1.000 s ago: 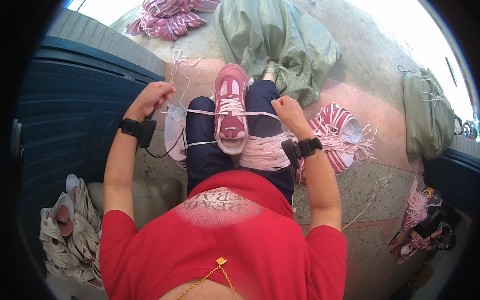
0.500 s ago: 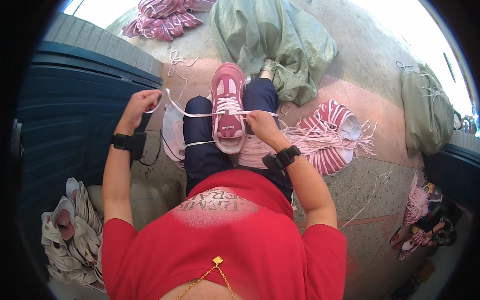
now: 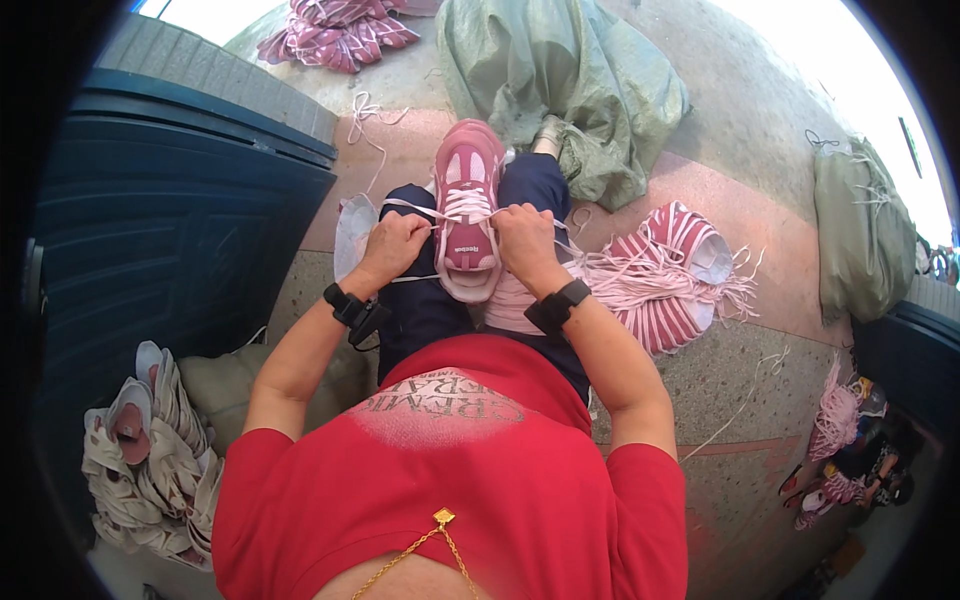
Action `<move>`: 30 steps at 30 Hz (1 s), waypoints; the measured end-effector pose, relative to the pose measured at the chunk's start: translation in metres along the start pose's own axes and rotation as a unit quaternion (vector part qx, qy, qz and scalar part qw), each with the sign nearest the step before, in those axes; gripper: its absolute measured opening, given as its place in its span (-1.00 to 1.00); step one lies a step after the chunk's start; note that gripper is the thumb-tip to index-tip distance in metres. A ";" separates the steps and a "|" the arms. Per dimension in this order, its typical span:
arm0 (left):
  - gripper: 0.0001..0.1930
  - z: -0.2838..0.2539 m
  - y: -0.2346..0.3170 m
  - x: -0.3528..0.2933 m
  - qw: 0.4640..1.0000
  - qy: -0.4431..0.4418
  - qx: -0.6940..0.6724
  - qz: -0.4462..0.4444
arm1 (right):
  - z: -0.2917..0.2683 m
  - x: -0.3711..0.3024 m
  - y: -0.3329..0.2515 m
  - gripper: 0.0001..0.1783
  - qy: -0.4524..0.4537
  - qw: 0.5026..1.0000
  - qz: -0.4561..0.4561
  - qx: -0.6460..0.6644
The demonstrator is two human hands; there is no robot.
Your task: The person sits on the ground and laces a pink sneaker by hand. They repeatedly thread a long pink shoelace through the eyelets, pull the ends to tighten the fit, and adjust the laces across the tongue of the shoe.
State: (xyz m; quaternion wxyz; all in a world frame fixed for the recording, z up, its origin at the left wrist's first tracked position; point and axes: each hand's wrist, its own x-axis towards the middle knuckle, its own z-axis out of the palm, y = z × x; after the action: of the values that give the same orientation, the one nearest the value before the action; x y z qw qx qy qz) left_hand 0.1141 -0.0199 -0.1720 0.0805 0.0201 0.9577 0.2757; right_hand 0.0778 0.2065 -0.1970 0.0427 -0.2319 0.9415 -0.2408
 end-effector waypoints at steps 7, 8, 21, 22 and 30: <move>-0.88 0.006 0.011 0.005 0.975 0.063 0.173 0.123 | 0.004 0.001 0.003 -0.80 0.059 0.996 0.061 0.014; -0.88 0.005 0.012 0.007 0.971 0.053 0.191 0.137 | 0.003 0.001 0.003 -0.80 0.052 0.997 0.056 0.006; -0.80 0.015 0.033 -0.018 0.987 0.062 0.143 0.043 | -0.004 -0.015 0.006 -0.66 -0.003 0.997 0.020 0.078; -0.81 0.014 0.032 -0.018 0.991 0.064 0.112 0.044 | -0.002 -0.015 0.007 -0.70 0.024 0.995 0.003 0.095; -0.80 0.006 0.061 0.059 0.994 0.029 -0.050 0.093 | 0.025 -0.019 0.013 -0.84 0.176 0.966 -0.051 0.183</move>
State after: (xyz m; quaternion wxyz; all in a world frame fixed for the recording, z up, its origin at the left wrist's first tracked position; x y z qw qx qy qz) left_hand 0.0565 0.0400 -0.1534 0.0277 0.0968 0.9387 0.3297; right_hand 0.0941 0.2142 -0.2258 -0.0937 -0.2217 0.8610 -0.4481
